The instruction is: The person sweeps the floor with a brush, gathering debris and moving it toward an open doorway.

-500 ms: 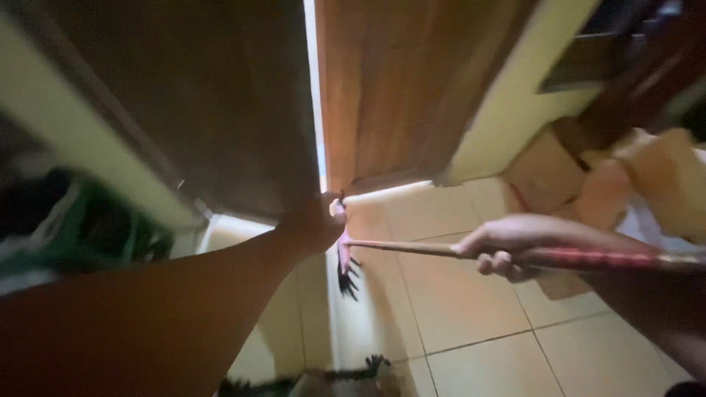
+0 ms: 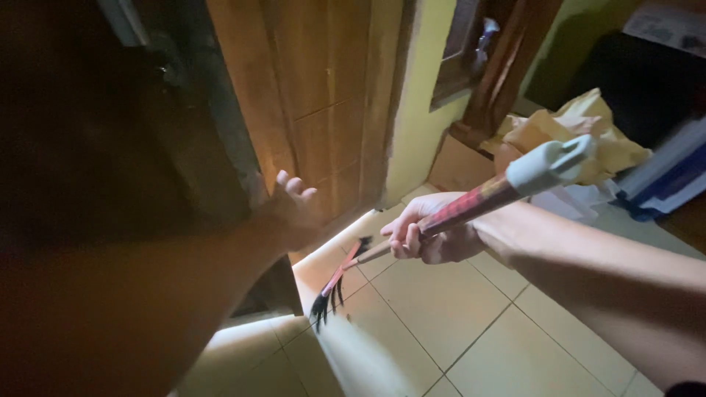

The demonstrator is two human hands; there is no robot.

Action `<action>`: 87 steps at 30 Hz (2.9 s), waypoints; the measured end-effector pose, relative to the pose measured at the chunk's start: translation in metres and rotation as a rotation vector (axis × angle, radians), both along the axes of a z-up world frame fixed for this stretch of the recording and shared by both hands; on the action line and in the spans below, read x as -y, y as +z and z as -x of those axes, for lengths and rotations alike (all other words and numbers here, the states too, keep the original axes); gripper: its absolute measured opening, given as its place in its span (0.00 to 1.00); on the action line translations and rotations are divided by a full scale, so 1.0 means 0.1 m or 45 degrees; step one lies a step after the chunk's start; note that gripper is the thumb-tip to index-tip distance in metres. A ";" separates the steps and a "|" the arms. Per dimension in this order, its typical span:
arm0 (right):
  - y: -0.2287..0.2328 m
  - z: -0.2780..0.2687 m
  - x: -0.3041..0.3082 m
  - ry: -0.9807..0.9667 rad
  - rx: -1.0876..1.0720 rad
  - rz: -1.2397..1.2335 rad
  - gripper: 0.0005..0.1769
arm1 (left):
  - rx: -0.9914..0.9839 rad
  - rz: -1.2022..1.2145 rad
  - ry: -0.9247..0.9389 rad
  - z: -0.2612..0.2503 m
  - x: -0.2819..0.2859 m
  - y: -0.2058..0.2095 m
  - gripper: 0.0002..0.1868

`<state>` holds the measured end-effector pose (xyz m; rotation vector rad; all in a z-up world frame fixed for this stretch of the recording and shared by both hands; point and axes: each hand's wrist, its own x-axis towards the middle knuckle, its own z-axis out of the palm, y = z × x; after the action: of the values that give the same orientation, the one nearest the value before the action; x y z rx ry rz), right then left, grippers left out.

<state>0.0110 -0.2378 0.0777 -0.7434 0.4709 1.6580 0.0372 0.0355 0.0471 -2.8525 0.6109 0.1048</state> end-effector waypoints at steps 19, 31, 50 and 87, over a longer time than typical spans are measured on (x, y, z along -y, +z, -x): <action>0.27 0.40 -0.47 -0.326 0.431 0.278 0.12 | 0.327 -0.859 -0.129 -0.42 -0.35 0.86 0.40; 0.21 0.52 -0.54 -0.175 0.539 0.451 0.12 | 0.107 -1.095 0.023 0.11 0.03 1.11 0.35; -0.98 1.63 0.48 -0.166 0.999 1.152 0.10 | -0.235 0.068 0.249 1.58 0.39 0.20 0.14; -0.85 0.65 0.51 -0.309 0.566 0.974 0.14 | -0.258 0.301 0.561 0.88 -0.99 -0.61 0.45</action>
<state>-0.0539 -0.2889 -0.0069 -1.5075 0.8445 1.0143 -0.0505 0.1341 -0.0140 -3.1835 0.0144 0.4221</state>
